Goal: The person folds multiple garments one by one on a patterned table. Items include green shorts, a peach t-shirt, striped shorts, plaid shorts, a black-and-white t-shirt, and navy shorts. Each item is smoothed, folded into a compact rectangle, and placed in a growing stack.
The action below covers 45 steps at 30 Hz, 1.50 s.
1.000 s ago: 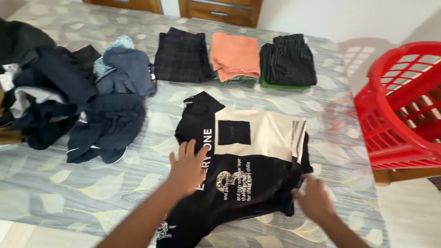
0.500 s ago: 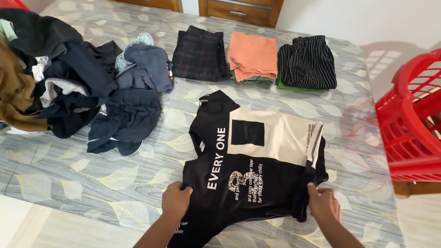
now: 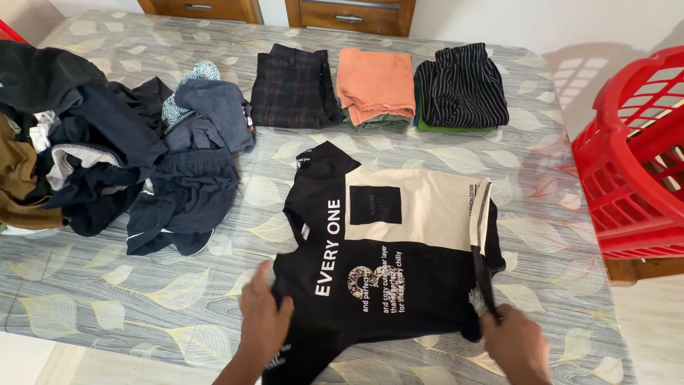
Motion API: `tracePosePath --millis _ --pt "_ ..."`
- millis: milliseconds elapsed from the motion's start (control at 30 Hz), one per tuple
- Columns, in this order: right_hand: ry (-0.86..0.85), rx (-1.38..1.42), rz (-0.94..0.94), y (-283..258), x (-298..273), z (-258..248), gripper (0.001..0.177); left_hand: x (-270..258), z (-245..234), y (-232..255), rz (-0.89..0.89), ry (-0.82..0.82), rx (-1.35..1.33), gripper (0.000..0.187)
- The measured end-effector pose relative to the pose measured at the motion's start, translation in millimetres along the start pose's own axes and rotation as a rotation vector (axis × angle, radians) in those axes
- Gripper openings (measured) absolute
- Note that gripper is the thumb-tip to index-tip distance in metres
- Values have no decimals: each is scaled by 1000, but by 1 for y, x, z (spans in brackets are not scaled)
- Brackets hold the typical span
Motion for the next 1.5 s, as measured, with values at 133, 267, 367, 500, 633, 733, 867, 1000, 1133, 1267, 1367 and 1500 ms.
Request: tracePosePath --millis 133,267,367,500,633,733,867,1000,1133,1267,1367,1500 --pt "-66 1202 251 18 3 4 24 -34 28 19 466 -271 526 50" --pt "-103 1491 249 12 8 5 30 -57 54 27 133 -717 414 71" --pt "6 1319 24 10 16 -7 35 -57 52 37 -18 -689 553 94" --pt "55 640 -359 24 20 -11 78 -53 37 40 -43 -660 702 110" --pt "174 503 -261 62 20 8 55 -53 30 26 -88 -719 701 117" --pt "134 278 66 84 21 28 40 -53 32 17 -90 -734 704 121" --pt "-52 691 368 89 17 39 46 -53 36 12 -110 -762 711 122" --pt "-198 1347 291 66 13 28 48 -52 39 12 -126 -786 735 121" --pt "-245 1441 136 57 16 8 46 -52 40 12 -120 -800 749 122" --pt "-167 1223 35 89 40 -17 47 -51 39 11 -99 -824 769 121" --pt "-149 955 -144 128 70 -28 55 -50 37 14 -69 -820 793 124" --pt "-276 749 -165 164 93 11 57 -47 28 26 -59 -856 790 122"
Point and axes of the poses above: each hand's wrist, its own x-axis towards the middle knuckle, its own z-axis out of the palm, y = z × x, the point moved 4 cm from there along x, towards the middle knuckle, and after that the axes turned 4 degrees about y, right-handed, at the moved point
